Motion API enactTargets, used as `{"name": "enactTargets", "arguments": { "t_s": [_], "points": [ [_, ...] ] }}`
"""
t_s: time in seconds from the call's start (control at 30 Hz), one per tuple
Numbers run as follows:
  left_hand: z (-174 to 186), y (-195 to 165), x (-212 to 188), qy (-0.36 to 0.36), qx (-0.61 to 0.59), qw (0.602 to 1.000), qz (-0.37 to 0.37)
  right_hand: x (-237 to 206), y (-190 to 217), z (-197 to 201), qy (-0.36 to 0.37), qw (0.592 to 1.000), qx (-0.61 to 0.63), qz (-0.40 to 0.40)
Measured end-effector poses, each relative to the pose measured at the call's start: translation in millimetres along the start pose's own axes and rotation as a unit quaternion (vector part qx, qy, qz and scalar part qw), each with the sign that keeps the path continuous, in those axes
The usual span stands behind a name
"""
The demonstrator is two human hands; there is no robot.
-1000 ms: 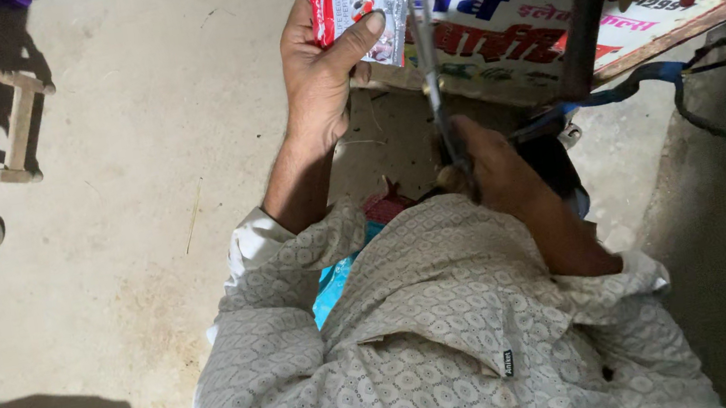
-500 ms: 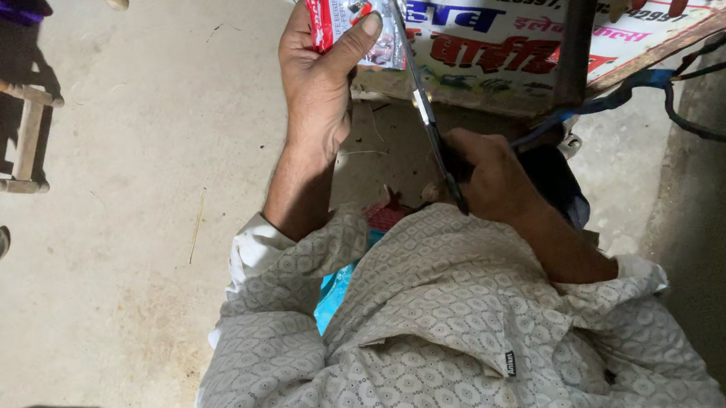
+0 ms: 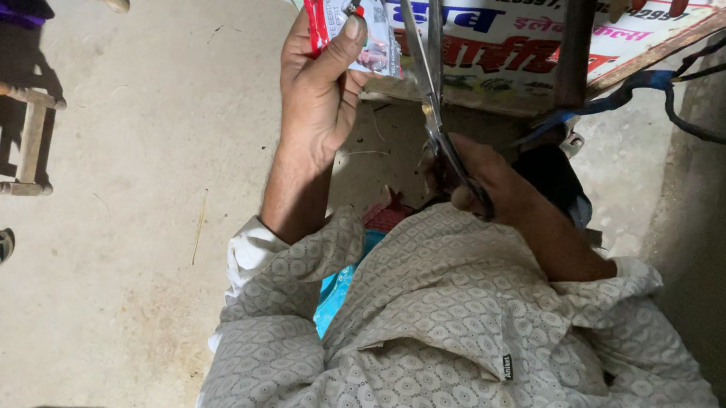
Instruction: The person sits on a chair and wraps black electrical tape around a cable, rotating the tape roll around the wire to cover a section. They then take a pair of scissors and cut the tape to finish the wrap.
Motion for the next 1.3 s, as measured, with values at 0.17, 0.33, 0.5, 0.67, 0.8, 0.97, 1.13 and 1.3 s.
{"name": "enactTargets", "arguments": {
  "t_s": [0.17, 0.33, 0.5, 0.67, 0.8, 0.97, 1.13, 1.3],
  "points": [
    [-1, 2, -1, 0.024, -0.035, 0.999, -0.011, 0, 27, -5, -0.091, 0.929, -0.358, 0.016],
    [-4, 0, -1, 0.052, -0.026, 0.997, -0.048, 0, 45, -18, -0.139, 0.843, -0.513, 0.075],
    [-8, 2, -2, 0.016, -0.055, 0.996, -0.075, -1, 43, -24, -0.167, 0.815, -0.55, 0.073],
    [-15, 6, -3, -0.003, -0.064, 0.995, -0.077, -1, 42, -27, -0.178, 0.824, -0.531, 0.082],
    [-18, 5, -3, -0.01, -0.051, 0.995, -0.087, 1, 49, -30, -0.182, 0.831, -0.521, 0.069],
    [-18, 3, -4, -0.007, -0.026, 0.995, -0.096, 3, 58, -33, -0.177, 0.819, -0.538, 0.088],
    [-19, 3, -5, -0.007, -0.024, 0.996, -0.083, 1, 60, -31, -0.163, 0.83, -0.524, 0.1],
    [-20, 4, -3, 0.001, -0.013, 0.996, -0.083, 0, 57, -26, -0.158, 0.859, -0.483, 0.056]
  ]
}}
Point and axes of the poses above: each hand's wrist, its own x-axis towards the middle knuckle, its own z-axis out of the back of the hand, y = z × x, the point moved 2 cm from there along x, towards the middle knuckle, and after that the axes turned 4 degrees about y, right-handed, at the moved point
